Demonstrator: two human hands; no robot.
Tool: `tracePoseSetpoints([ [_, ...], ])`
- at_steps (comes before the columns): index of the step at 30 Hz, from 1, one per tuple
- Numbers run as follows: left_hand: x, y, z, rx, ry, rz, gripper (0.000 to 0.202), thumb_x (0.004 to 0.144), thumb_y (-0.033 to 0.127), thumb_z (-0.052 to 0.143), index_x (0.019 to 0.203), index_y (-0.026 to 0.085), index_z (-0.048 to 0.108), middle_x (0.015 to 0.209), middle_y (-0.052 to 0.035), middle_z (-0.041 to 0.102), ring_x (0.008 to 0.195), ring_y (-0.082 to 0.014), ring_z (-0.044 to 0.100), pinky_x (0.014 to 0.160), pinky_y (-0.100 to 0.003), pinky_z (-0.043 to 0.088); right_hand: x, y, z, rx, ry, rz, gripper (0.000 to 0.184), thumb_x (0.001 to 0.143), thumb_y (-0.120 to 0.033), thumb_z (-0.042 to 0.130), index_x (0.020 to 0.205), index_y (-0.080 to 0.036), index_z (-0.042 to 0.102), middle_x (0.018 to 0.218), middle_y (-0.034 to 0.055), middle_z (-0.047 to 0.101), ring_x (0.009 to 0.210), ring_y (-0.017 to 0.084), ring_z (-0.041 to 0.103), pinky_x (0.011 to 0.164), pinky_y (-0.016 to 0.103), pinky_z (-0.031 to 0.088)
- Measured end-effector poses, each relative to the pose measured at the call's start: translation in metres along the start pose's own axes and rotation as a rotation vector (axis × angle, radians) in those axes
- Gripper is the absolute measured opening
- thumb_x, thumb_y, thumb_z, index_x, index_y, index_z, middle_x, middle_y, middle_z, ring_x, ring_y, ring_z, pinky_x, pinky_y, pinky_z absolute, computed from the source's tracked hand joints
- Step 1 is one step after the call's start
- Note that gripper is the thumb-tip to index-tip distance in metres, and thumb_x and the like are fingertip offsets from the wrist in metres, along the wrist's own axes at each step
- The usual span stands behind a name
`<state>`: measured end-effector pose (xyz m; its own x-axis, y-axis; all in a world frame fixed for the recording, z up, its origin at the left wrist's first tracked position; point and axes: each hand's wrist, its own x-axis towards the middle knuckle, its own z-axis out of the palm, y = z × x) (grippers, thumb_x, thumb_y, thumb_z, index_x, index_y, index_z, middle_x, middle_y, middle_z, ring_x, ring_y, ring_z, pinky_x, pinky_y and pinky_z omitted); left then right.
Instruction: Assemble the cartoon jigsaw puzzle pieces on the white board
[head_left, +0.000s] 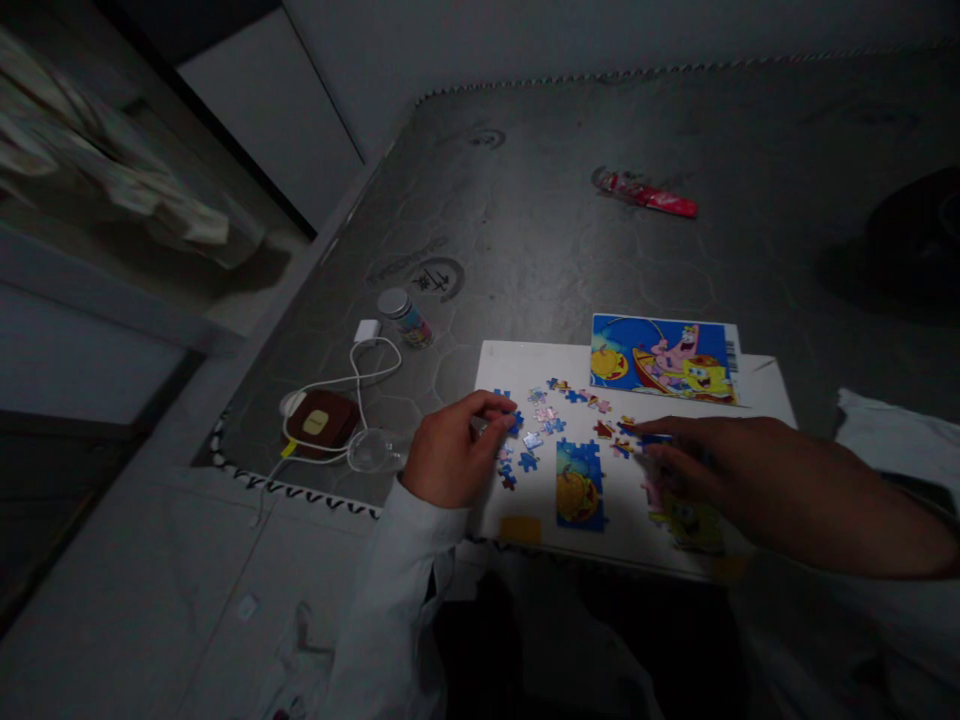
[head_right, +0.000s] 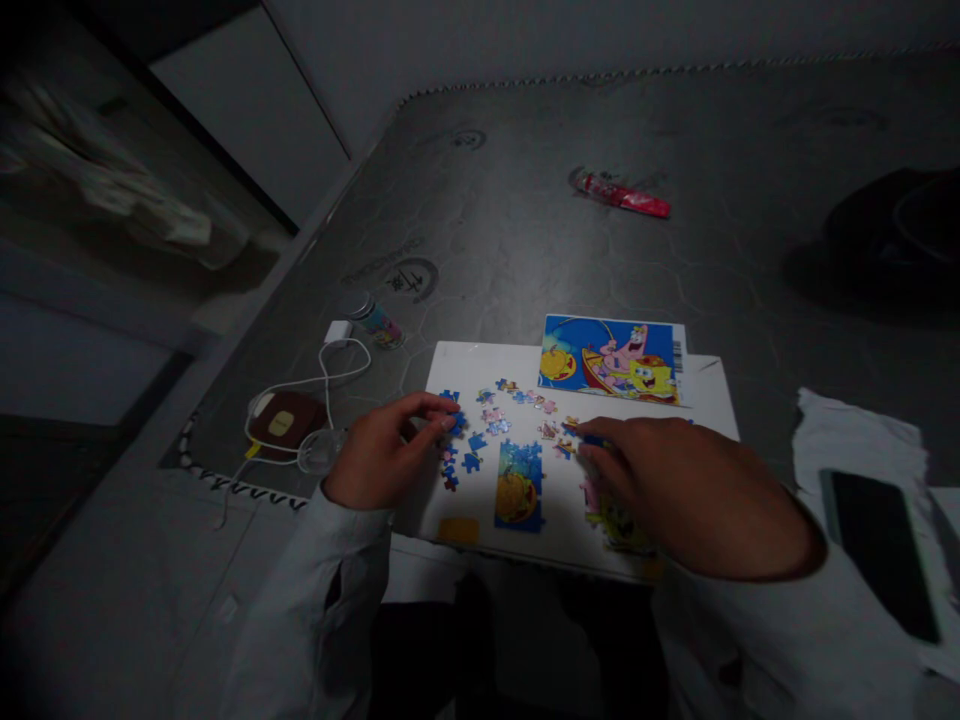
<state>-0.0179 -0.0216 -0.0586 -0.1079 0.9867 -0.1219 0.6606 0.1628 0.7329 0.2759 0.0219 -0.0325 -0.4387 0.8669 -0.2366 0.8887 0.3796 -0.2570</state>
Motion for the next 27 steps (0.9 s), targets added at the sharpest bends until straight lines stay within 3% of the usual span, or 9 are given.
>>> tracePoseSetpoints([
  [3, 0.000, -0.002, 0.000, 0.018, 0.001, 0.008, 0.017, 0.091, 0.025, 0.065, 0.103, 0.025, 0.077, 0.090, 0.0021, 0.078, 0.061, -0.0111, 0.061, 0.066, -0.026, 0.045, -0.002, 0.011, -0.005, -0.041, -0.095, 0.134, 0.046, 0.096, -0.060, 0.039, 0.116, -0.042, 0.076, 0.102, 0.0067, 0.080, 0.078, 0.034, 0.074, 0.062, 0.050, 0.056],
  [9, 0.001, -0.001, -0.002, 0.015, 0.065, -0.031, 0.017, 0.091, 0.029, 0.066, 0.103, 0.025, 0.078, 0.092, 0.0018, 0.078, 0.057, -0.0103, 0.058, 0.063, -0.027, 0.044, -0.007, 0.027, -0.010, -0.072, -0.118, 0.256, 0.056, 0.099, -0.064, 0.029, 0.124, -0.039, 0.073, 0.107, 0.0105, 0.079, 0.084, 0.034, 0.074, 0.067, 0.049, 0.053],
  [14, 0.003, 0.004, -0.002, 0.022, 0.114, -0.083, 0.016, 0.089, 0.033, 0.069, 0.099, 0.026, 0.079, 0.089, 0.0025, 0.078, 0.053, -0.0096, 0.054, 0.061, -0.027, 0.043, -0.006, 0.023, -0.009, -0.081, -0.103, 0.256, 0.057, 0.097, -0.066, 0.030, 0.124, -0.037, 0.073, 0.108, 0.0108, 0.078, 0.084, 0.034, 0.073, 0.068, 0.049, 0.052],
  [27, 0.004, 0.012, 0.018, 0.032, 0.142, -0.112, 0.014, 0.086, 0.033, 0.074, 0.097, 0.027, 0.077, 0.084, 0.0027, 0.079, 0.061, -0.0130, 0.064, 0.064, -0.027, 0.044, -0.002, 0.016, -0.006, -0.045, -0.083, 0.202, 0.055, 0.095, -0.068, 0.035, 0.118, -0.039, 0.075, 0.106, 0.0086, 0.079, 0.081, 0.036, 0.074, 0.062, 0.050, 0.055],
])
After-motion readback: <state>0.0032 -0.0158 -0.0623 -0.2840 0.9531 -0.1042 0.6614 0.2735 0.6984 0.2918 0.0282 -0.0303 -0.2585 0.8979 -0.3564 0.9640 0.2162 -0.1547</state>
